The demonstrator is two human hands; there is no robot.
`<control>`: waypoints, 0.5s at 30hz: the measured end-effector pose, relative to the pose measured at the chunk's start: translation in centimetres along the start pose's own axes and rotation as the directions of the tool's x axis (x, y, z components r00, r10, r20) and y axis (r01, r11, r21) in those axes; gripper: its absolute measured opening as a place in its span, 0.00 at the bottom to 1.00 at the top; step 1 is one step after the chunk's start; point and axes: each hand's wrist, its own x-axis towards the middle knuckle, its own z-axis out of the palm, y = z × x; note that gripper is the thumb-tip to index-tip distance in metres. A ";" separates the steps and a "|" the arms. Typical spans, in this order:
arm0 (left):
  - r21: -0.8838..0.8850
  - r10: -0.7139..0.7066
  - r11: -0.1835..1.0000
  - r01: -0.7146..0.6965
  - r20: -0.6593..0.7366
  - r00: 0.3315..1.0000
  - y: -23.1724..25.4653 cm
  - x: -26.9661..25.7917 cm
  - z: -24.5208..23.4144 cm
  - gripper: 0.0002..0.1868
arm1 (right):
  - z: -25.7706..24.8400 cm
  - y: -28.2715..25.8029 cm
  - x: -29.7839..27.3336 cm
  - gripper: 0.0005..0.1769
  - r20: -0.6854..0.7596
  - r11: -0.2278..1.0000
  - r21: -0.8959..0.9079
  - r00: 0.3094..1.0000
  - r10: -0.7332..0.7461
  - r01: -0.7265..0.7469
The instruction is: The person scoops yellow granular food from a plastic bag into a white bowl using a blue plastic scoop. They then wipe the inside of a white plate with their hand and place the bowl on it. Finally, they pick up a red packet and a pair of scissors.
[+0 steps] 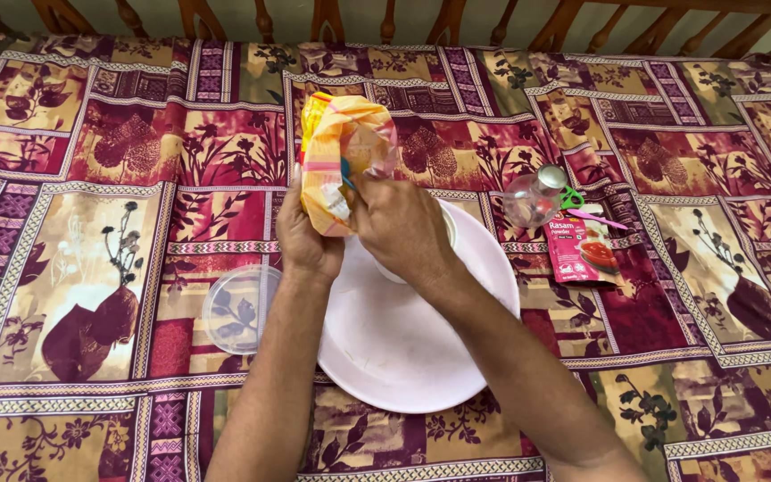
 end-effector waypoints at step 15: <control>0.321 0.157 0.937 -0.139 -0.031 0.987 0.5 -0.8 3.5 0.24 | 1.5 3.7 0.9 0.11 0.483 0.091 0.822 0.773 0.411 -0.562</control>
